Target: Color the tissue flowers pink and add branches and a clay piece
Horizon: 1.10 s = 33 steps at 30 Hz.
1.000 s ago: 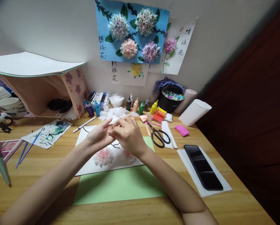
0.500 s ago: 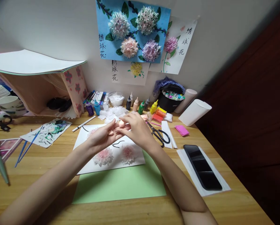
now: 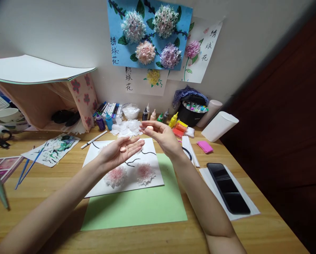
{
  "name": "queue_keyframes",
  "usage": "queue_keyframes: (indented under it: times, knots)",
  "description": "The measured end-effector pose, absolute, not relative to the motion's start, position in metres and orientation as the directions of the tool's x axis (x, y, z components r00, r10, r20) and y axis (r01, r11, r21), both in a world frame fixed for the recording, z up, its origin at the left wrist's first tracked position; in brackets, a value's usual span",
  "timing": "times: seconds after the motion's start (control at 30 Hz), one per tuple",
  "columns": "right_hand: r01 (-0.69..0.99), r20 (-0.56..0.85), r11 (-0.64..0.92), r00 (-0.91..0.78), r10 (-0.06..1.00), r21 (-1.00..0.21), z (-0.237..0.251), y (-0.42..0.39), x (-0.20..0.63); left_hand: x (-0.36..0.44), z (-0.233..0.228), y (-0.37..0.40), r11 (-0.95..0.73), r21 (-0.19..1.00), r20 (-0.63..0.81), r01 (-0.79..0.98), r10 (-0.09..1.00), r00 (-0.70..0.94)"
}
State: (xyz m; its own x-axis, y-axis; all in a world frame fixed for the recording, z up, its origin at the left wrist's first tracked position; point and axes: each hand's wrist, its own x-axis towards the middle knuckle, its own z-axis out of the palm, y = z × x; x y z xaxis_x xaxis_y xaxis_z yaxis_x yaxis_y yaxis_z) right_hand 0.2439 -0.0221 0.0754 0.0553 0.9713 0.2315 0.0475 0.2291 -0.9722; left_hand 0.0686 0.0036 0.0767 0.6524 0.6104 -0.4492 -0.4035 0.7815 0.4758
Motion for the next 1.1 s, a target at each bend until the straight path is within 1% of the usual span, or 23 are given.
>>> queue_keyframes:
  times: [0.13, 0.2, 0.27, 0.3, 0.37, 0.43, 0.47, 0.5, 0.57, 0.63, 0.7, 0.77, 0.87, 0.9, 0.93, 0.97, 1.03, 1.1]
  knots:
    - [0.059, 0.203, 0.201, 0.048, 0.978, -0.978, 0.076, -0.023, 0.243, 0.07, 0.08, 0.002, 0.774, 0.491, -0.475, -0.401, 0.623, 0.622]
    - [0.099, 0.235, 0.231, 0.032, 0.971, -0.968, 0.078, -0.024, 0.241, 0.07, 0.08, 0.002, 0.772, 0.502, -0.471, -0.39, 0.622, 0.626]
    - [0.182, 0.311, 0.302, 0.021, 0.95, -0.936, 0.081, -0.027, 0.238, 0.07, 0.079, 0.003, 0.773, 0.509, -0.454, -0.379, 0.615, 0.645]
    - [0.247, 0.355, 0.343, 0.002, 0.935, -0.906, 0.082, -0.028, 0.237, 0.07, 0.078, 0.003, 0.773, 0.511, -0.445, -0.376, 0.613, 0.653]
    - [0.412, 0.405, 0.412, -0.108, 0.908, -0.813, 0.081, -0.03, 0.234, 0.07, 0.076, 0.003, 0.764, 0.514, -0.419, -0.391, 0.621, 0.662]
    - [0.56, 0.388, 0.46, -0.25, 0.887, -0.69, 0.078, -0.03, 0.231, 0.071, 0.075, 0.003, 0.754, 0.512, -0.403, -0.411, 0.634, 0.66]
    - [0.608, 0.369, 0.476, -0.303, 0.879, -0.635, 0.076, -0.029, 0.23, 0.071, 0.074, 0.003, 0.755, 0.508, -0.404, -0.415, 0.634, 0.659]
    - [0.639, 0.359, 0.486, -0.329, 0.873, -0.596, 0.074, -0.029, 0.23, 0.071, 0.074, 0.004, 0.759, 0.504, -0.409, -0.413, 0.631, 0.659]
    - [0.67, 0.389, 0.473, -0.286, 0.876, -0.572, 0.072, -0.027, 0.23, 0.072, 0.072, 0.006, 0.773, 0.499, -0.434, -0.393, 0.615, 0.659]
    - [0.655, 0.456, 0.449, -0.176, 0.873, -0.608, 0.073, -0.027, 0.233, 0.071, 0.071, 0.009, 0.788, 0.495, -0.455, -0.367, 0.595, 0.662]
    - [0.605, 0.495, 0.444, -0.093, 0.864, -0.661, 0.077, -0.028, 0.236, 0.071, 0.07, 0.01, 0.8, 0.489, -0.461, -0.348, 0.575, 0.675]
    - [0.582, 0.479, 0.457, -0.128, 0.868, -0.673, 0.078, -0.028, 0.239, 0.071, 0.071, 0.009, 0.806, 0.476, -0.443, -0.352, 0.565, 0.696]
    - [0.613, 0.409, 0.481, -0.267, 0.873, -0.626, 0.072, -0.025, 0.239, 0.071, 0.072, 0.008, 0.798, 0.472, -0.434, -0.376, 0.581, 0.688]
    - [0.612, 0.398, 0.478, -0.274, 0.875, -0.63, 0.068, -0.022, 0.239, 0.071, 0.073, 0.007, 0.793, 0.478, -0.444, -0.378, 0.589, 0.675]
    - [0.593, 0.403, 0.465, -0.245, 0.882, -0.657, 0.065, -0.02, 0.239, 0.071, 0.073, 0.008, 0.789, 0.486, -0.456, -0.375, 0.596, 0.661]
    - [0.554, 0.416, 0.443, -0.183, 0.891, -0.705, 0.063, -0.017, 0.239, 0.07, 0.073, 0.008, 0.786, 0.495, -0.469, -0.371, 0.601, 0.647]
    - [0.417, 0.435, 0.409, -0.037, 0.9, -0.812, 0.06, -0.013, 0.242, 0.069, 0.074, 0.011, 0.779, 0.505, -0.483, -0.371, 0.611, 0.627]
    - [0.261, 0.409, 0.39, 0.021, 0.912, -0.883, 0.062, -0.012, 0.246, 0.066, 0.076, 0.014, 0.773, 0.505, -0.494, -0.383, 0.623, 0.607]
